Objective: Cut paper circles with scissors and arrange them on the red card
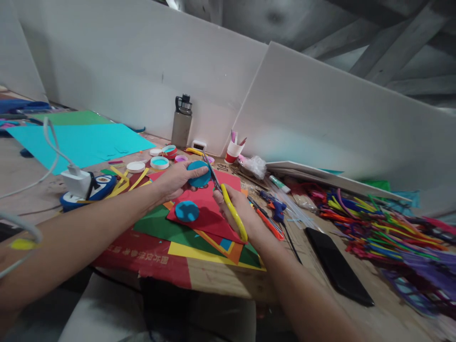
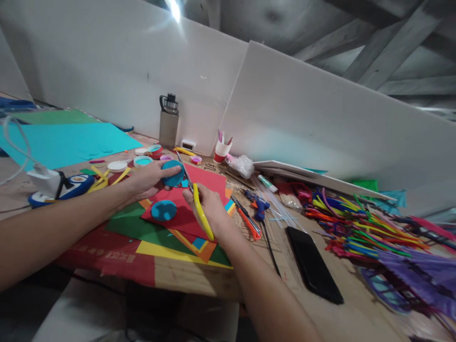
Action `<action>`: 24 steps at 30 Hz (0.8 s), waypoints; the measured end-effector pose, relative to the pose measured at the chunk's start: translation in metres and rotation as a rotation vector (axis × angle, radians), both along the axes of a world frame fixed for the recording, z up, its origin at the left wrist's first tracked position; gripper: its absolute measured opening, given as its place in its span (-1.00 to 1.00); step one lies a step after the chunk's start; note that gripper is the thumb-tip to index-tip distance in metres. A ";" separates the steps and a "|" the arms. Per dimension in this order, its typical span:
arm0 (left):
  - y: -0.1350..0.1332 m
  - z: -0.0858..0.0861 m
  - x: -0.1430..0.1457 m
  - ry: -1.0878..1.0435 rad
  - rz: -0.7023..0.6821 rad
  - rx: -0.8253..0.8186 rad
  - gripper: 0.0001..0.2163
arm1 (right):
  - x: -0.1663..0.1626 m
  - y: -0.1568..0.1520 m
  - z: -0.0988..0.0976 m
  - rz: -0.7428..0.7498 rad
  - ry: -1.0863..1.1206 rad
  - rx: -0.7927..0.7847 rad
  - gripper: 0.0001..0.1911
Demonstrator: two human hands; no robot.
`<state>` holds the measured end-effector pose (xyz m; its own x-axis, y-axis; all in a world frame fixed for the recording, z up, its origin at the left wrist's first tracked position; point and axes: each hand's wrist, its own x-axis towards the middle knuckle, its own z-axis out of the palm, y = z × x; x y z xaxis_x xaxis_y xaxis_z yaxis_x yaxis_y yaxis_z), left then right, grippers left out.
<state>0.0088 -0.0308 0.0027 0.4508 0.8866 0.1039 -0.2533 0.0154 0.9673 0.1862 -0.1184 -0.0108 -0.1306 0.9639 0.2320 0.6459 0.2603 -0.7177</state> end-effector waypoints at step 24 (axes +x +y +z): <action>-0.004 0.006 -0.005 0.204 -0.059 0.100 -0.69 | 0.002 0.000 0.003 0.041 -0.057 0.026 -0.57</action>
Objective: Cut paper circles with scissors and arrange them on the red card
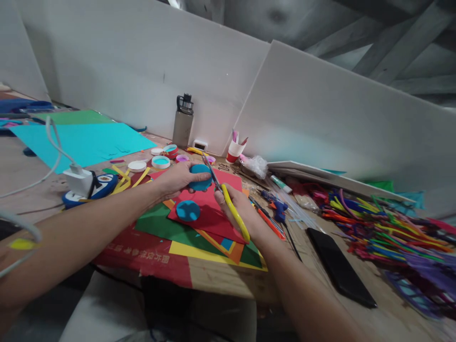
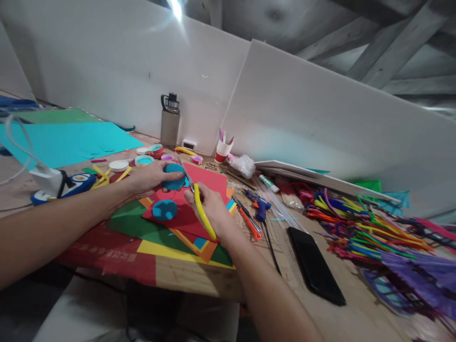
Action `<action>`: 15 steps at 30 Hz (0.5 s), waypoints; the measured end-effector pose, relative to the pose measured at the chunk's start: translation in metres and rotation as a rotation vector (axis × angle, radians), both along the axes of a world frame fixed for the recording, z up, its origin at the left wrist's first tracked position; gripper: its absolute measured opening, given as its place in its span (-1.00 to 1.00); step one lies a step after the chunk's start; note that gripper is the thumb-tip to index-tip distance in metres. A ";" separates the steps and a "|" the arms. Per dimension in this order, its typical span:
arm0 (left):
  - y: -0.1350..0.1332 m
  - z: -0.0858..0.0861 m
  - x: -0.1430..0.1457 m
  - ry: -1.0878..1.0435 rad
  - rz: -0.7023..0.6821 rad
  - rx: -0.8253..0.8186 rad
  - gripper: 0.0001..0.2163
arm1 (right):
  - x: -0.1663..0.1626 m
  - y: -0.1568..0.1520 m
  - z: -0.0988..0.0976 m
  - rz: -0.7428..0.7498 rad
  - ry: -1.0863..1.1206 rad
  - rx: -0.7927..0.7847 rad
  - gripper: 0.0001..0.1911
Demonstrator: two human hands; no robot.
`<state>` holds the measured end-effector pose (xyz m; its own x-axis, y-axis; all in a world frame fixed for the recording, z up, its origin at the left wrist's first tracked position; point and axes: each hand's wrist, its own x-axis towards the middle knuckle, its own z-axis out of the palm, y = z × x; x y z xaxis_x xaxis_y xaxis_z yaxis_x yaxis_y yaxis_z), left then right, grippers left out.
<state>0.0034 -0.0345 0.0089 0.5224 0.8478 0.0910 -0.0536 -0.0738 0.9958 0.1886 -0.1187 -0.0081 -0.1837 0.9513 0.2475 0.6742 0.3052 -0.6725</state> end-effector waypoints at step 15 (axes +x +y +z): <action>0.005 -0.006 0.004 -0.073 0.076 -0.011 -0.69 | 0.000 0.004 -0.001 0.025 0.018 0.011 -0.58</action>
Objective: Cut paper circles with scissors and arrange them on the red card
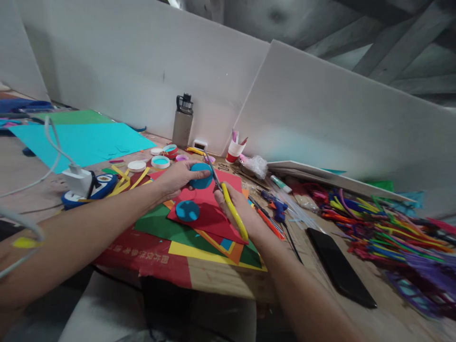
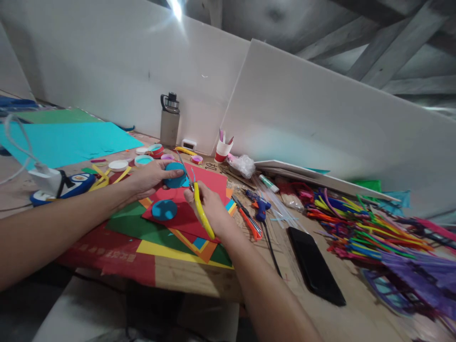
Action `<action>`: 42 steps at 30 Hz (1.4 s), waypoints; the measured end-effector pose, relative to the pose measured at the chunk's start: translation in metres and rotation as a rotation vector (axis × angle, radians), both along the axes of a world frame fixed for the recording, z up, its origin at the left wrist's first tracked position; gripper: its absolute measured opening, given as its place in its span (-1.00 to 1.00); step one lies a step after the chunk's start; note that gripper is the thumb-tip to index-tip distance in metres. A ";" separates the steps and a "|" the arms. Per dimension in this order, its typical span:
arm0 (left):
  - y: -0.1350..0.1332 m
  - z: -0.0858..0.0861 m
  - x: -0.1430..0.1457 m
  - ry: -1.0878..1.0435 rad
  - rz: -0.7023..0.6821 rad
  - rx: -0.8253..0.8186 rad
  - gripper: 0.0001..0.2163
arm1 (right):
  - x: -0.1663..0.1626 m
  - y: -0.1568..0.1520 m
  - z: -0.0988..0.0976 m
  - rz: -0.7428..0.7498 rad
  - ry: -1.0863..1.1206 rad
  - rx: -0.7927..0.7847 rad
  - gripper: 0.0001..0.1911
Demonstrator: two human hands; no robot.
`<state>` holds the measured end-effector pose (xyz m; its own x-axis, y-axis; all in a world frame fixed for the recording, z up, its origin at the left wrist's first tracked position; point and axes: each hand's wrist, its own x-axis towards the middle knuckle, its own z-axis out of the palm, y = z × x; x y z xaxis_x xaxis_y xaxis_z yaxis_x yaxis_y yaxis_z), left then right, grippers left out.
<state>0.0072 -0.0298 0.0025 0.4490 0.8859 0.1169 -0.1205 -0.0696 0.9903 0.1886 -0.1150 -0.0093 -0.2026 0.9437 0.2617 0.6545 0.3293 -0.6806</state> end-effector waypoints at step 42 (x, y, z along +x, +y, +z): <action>0.001 -0.012 0.011 -0.283 0.027 -0.095 -0.72 | -0.001 -0.001 0.000 -0.071 -0.021 0.029 -0.55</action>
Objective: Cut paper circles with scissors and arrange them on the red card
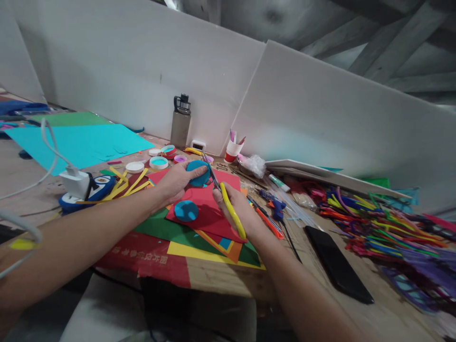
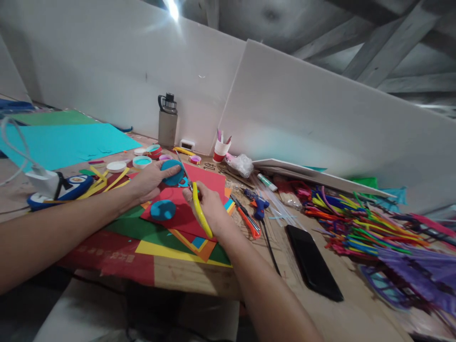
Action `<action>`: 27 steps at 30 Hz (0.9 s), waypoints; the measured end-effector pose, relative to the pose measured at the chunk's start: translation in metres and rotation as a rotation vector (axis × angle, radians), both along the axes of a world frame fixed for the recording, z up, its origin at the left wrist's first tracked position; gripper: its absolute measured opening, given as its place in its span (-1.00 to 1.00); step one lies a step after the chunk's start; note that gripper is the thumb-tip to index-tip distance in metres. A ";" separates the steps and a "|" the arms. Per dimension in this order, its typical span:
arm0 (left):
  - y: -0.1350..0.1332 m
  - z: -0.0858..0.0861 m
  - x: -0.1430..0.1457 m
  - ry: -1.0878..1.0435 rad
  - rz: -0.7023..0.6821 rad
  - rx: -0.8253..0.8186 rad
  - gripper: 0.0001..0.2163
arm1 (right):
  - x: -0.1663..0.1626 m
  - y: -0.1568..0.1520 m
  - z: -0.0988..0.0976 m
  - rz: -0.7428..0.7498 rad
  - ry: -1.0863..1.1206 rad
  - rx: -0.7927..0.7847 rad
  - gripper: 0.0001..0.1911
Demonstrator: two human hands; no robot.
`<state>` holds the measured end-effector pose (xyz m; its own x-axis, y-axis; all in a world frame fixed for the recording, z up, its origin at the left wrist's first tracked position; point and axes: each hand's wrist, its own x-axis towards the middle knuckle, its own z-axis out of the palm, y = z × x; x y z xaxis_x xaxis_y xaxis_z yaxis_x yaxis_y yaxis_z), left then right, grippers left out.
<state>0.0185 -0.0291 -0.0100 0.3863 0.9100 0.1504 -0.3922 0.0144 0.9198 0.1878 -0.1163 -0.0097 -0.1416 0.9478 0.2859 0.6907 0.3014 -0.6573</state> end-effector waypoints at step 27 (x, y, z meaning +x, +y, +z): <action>-0.001 0.009 -0.011 0.200 -0.120 0.049 -0.73 | 0.000 -0.002 -0.001 0.042 0.001 -0.031 -0.53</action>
<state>0.0079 -0.0298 -0.0007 0.5176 0.8494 0.1028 -0.2000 0.0033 0.9798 0.1877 -0.1184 -0.0104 -0.1806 0.9495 0.2565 0.6771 0.3092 -0.6678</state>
